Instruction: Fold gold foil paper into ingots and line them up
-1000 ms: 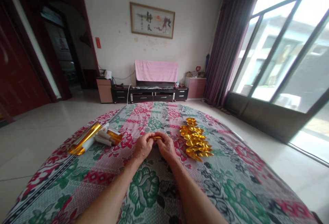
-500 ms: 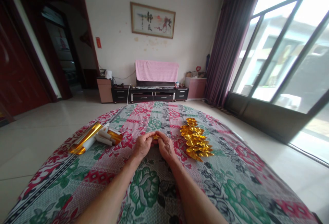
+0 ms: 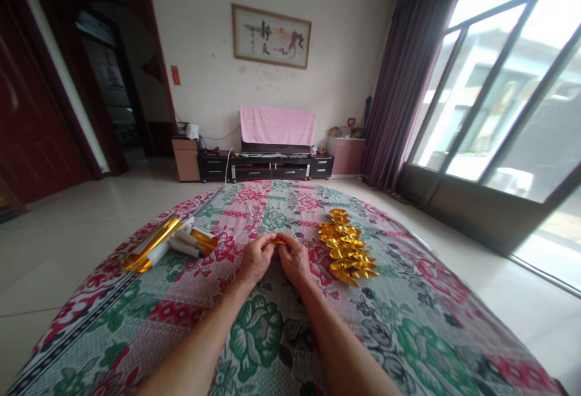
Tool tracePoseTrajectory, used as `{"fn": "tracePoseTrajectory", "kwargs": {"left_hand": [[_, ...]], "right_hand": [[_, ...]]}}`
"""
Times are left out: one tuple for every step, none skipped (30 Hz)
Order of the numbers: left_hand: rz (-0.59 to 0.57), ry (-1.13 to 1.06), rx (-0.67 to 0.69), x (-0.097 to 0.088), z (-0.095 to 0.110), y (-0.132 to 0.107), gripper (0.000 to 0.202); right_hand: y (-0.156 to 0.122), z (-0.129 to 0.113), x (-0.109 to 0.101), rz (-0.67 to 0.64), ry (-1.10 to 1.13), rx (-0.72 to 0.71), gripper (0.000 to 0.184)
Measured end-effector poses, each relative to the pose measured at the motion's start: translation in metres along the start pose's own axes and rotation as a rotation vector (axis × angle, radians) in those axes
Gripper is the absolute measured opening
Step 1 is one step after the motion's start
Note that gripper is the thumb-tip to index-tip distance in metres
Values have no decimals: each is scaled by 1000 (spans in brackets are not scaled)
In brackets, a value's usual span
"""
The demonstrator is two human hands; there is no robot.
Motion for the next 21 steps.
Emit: {"fn": "tracePoseTrajectory", "kwargs": {"left_hand": [[-3, -62, -31, 0, -2, 1, 31], [-7, -117, -67, 0, -4, 2, 31], [-11, -163, -102, 1, -6, 2, 31], [-16, -199, -132, 1, -7, 2, 31], [-22, -223, -151, 2, -7, 2, 32], [-30, -235, -159, 3, -6, 2, 32], [-36, -240, -158, 3, -5, 1, 32], [-43, -239, -153, 4, -4, 1, 32], [-50, -233, -144, 5, -3, 0, 33], [-57, -224, -133, 5, -3, 0, 33], [-64, -219, -124, 6, -3, 0, 34], [-69, -217, -116, 6, -3, 0, 34], [-68, -213, -110, 6, -4, 1, 35], [-62, -205, -103, 6, -5, 1, 35], [-51, -191, -97, 5, -5, 1, 36], [-37, -172, -90, 4, -6, 2, 36], [-21, -143, -86, 4, -5, 2, 36], [-7, -106, -86, 3, -5, 1, 36], [3, -65, -90, 2, -3, 1, 36], [8, -22, -96, 2, -2, 0, 36], [13, 23, -99, 2, 1, -1, 36]], "right_hand": [[0, -1, 0, -4, -9, -5, 34], [-1, -1, 1, -3, -22, -4, 35], [-1, -2, 1, 4, -37, 1, 36], [-2, -1, 1, 12, -53, 7, 37], [-2, -1, 1, 22, -68, 17, 38], [-2, 0, 2, 30, -81, 28, 39], [-2, 1, 2, 35, -91, 40, 39], [-2, 2, 2, 38, -97, 52, 39], [-2, 3, 2, 37, -98, 63, 39], [-2, 4, 2, 35, -97, 68, 40], [-2, 4, 2, 31, -93, 69, 40], [-1, 4, 2, 24, -91, 63, 40], [-1, 4, 2, 17, -89, 55, 40], [-1, 4, 2, 9, -89, 45, 40], [-1, 4, 3, -1, -89, 34, 40], [-1, 3, 3, -11, -90, 25, 40], [-1, 3, 4, -20, -90, 19, 39], [-1, 2, 4, -26, -90, 16, 39], [-1, 2, 4, -27, -92, 18, 39], [-1, 2, 4, -24, -95, 27, 39], [-1, 2, 4, -17, -98, 41, 39]]}}
Point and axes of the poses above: each hand's wrist, its own y-axis towards the middle knuckle, its own x-axis out of the palm, z = x × y, the point moved 4 cm from there along y, towards the middle knuckle, and after that the axes turned 14 degrees about -z, right-handed, at the moved point
